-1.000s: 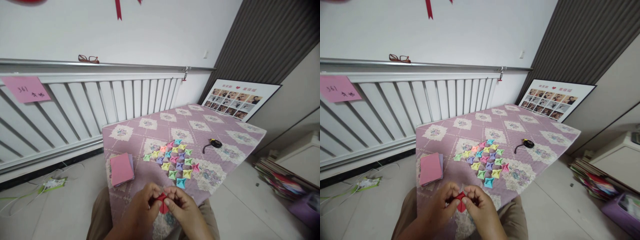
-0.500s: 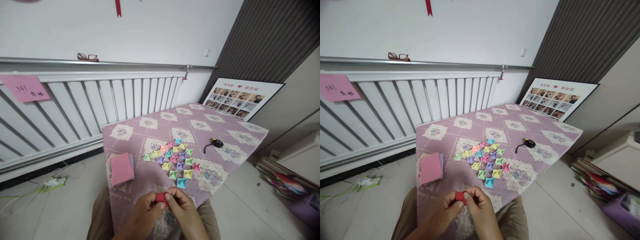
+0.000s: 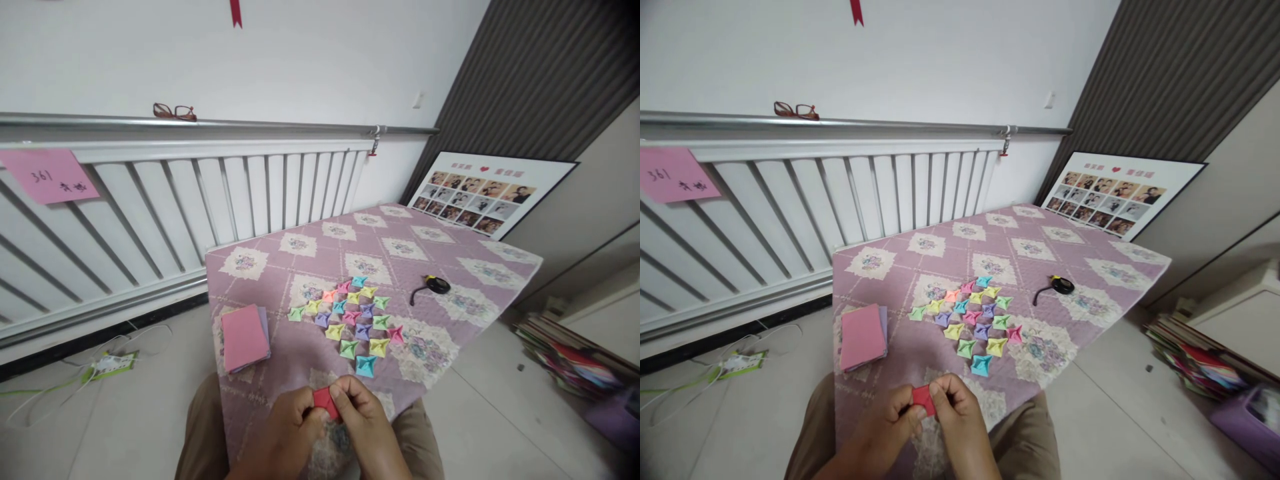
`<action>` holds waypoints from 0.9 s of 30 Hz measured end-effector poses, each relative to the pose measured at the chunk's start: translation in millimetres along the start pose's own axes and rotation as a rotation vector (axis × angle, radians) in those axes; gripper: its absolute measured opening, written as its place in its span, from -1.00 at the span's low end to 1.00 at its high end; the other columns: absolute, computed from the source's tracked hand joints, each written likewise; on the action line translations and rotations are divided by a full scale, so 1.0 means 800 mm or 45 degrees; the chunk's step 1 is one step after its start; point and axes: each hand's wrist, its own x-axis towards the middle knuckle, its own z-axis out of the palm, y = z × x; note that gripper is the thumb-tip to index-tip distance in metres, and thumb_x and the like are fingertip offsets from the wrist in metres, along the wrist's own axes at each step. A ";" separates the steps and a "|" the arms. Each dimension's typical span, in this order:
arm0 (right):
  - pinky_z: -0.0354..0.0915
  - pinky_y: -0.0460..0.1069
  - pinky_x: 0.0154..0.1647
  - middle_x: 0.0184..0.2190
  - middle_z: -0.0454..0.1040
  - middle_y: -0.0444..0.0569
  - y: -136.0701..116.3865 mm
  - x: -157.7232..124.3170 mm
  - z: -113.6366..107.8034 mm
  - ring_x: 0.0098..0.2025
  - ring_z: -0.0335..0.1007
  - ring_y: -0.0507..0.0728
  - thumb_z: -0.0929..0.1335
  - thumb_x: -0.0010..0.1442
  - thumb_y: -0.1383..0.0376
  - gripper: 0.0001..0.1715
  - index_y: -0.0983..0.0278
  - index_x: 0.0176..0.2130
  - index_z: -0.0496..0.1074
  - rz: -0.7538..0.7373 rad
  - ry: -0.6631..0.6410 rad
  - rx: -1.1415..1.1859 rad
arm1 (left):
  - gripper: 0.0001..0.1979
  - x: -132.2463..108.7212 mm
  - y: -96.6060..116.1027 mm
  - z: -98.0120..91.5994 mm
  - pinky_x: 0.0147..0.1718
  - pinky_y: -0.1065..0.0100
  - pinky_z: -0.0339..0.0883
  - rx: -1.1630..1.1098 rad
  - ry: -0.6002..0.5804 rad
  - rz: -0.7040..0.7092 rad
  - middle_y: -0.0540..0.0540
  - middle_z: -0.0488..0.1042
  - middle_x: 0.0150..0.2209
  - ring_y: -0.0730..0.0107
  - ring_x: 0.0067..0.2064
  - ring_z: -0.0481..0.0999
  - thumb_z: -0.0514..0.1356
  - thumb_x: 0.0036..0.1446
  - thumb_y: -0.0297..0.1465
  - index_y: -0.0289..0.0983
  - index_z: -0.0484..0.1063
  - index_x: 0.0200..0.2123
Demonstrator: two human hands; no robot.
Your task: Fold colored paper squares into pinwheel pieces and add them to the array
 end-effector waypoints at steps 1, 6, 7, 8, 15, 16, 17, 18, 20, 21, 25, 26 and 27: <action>0.12 -0.09 -0.46 -0.62 0.22 -0.23 0.001 0.001 0.000 -0.53 0.13 0.01 0.37 0.08 -0.10 -0.50 0.24 -0.54 0.29 0.003 -0.003 -0.004 | -0.84 0.001 -0.004 0.001 -0.45 0.38 0.15 -0.057 -0.010 -0.022 0.01 0.44 -0.47 0.37 -0.41 0.39 0.07 0.13 -0.35 -0.27 0.39 -0.41; 0.16 -0.10 -0.48 -0.65 0.26 -0.23 0.000 0.003 0.000 -0.57 0.16 0.00 0.39 0.06 -0.10 -0.50 0.25 -0.54 0.30 0.006 -0.037 0.021 | -0.81 0.005 -0.004 0.005 -0.48 0.44 0.19 -0.225 -0.028 -0.084 0.03 0.45 -0.46 0.44 -0.45 0.37 0.07 0.10 -0.35 -0.30 0.45 -0.35; 0.17 -0.09 -0.49 -0.65 0.27 -0.22 0.000 0.003 0.000 -0.58 0.18 0.00 0.38 0.07 -0.10 -0.50 0.25 -0.53 0.31 0.005 -0.061 0.041 | -0.80 0.005 -0.001 0.005 -0.48 0.44 0.20 -0.229 -0.024 -0.107 0.03 0.45 -0.47 0.45 -0.47 0.37 0.06 0.10 -0.34 -0.30 0.45 -0.37; 0.19 -0.09 -0.51 -0.65 0.28 -0.22 0.000 0.002 0.001 -0.59 0.19 0.01 0.38 0.07 -0.10 -0.51 0.25 -0.51 0.32 -0.003 -0.070 0.062 | -0.78 0.005 0.002 0.005 -0.48 0.43 0.21 -0.227 -0.011 -0.130 0.03 0.45 -0.49 0.45 -0.48 0.37 0.06 0.11 -0.33 -0.30 0.46 -0.38; 0.24 -0.09 -0.48 -0.55 0.33 -0.20 0.010 0.000 0.004 -0.52 0.28 0.03 0.46 -0.03 -0.07 -0.52 0.25 -0.30 0.42 -0.149 0.139 0.012 | -0.75 0.008 -0.004 0.010 -0.50 0.43 0.20 -0.305 0.030 -0.156 0.02 0.47 -0.51 0.47 -0.53 0.35 0.07 0.13 -0.27 -0.30 0.46 -0.37; 0.23 -0.09 -0.49 -0.55 0.33 -0.20 0.013 0.000 0.004 -0.53 0.28 0.02 0.44 -0.02 -0.07 -0.53 0.24 -0.31 0.42 -0.135 0.108 0.012 | -0.75 0.009 -0.009 0.012 -0.50 0.43 0.20 -0.313 0.034 -0.170 0.01 0.47 -0.51 0.47 -0.53 0.34 0.07 0.14 -0.27 -0.30 0.45 -0.37; 0.23 -0.08 -0.49 -0.57 0.33 -0.21 0.017 0.002 0.002 -0.55 0.27 0.02 0.43 0.00 -0.07 -0.54 0.24 -0.33 0.41 -0.109 0.058 0.011 | -0.75 0.010 -0.013 0.015 -0.49 0.43 0.20 -0.313 0.038 -0.194 0.01 0.47 -0.50 0.47 -0.52 0.34 0.07 0.14 -0.26 -0.30 0.45 -0.35; 0.23 -0.07 -0.49 -0.59 0.33 -0.22 0.023 0.004 0.001 -0.57 0.26 0.02 0.41 0.02 -0.07 -0.56 0.24 -0.36 0.39 -0.076 0.001 0.000 | -0.75 0.011 -0.018 0.017 -0.49 0.43 0.20 -0.303 0.037 -0.228 0.01 0.48 -0.48 0.47 -0.52 0.34 0.07 0.14 -0.25 -0.30 0.44 -0.34; 0.24 -0.06 -0.46 -0.62 0.34 -0.21 0.038 0.009 -0.004 -0.56 0.27 0.03 0.38 0.05 -0.03 -0.61 0.24 -0.43 0.36 -0.015 -0.086 -0.071 | -0.74 0.014 -0.029 0.021 -0.49 0.43 0.20 -0.249 0.014 -0.303 0.00 0.48 -0.46 0.47 -0.52 0.34 0.07 0.14 -0.25 -0.30 0.44 -0.31; 0.25 -0.06 -0.45 -0.60 0.36 -0.19 0.047 0.013 -0.006 -0.54 0.29 0.04 0.36 0.05 0.00 -0.64 0.25 -0.44 0.36 0.001 -0.078 -0.133 | -0.75 0.016 -0.035 0.022 -0.49 0.43 0.19 -0.203 -0.008 -0.324 0.00 0.48 -0.44 0.47 -0.52 0.35 0.06 0.14 -0.26 -0.30 0.43 -0.31; 0.27 -0.04 -0.41 -0.58 0.40 -0.13 0.088 0.024 -0.013 -0.51 0.35 0.08 0.28 0.05 0.13 -0.76 0.25 -0.46 0.36 0.000 -0.095 -0.377 | -0.80 0.027 -0.062 0.022 -0.39 0.42 0.21 0.115 0.030 -0.199 -0.01 0.48 -0.41 0.41 -0.38 0.40 0.02 0.10 -0.40 -0.30 0.43 -0.34; 0.27 -0.03 -0.41 -0.58 0.41 -0.13 0.098 0.026 -0.013 -0.50 0.35 0.09 0.27 0.04 0.15 -0.78 0.25 -0.47 0.36 -0.004 -0.096 -0.404 | -0.80 0.031 -0.069 0.022 -0.35 0.43 0.22 0.216 0.040 -0.164 -0.01 0.48 -0.38 0.40 -0.34 0.41 0.01 0.08 -0.45 -0.30 0.43 -0.32; 0.27 -0.03 -0.40 -0.57 0.42 -0.11 0.106 0.028 -0.013 -0.50 0.36 0.09 0.26 0.04 0.17 -0.79 0.25 -0.47 0.35 -0.011 -0.096 -0.430 | -0.79 0.035 -0.075 0.021 -0.33 0.43 0.22 0.312 0.036 -0.141 -0.02 0.49 -0.36 0.40 -0.31 0.42 0.00 0.06 -0.48 -0.30 0.44 -0.32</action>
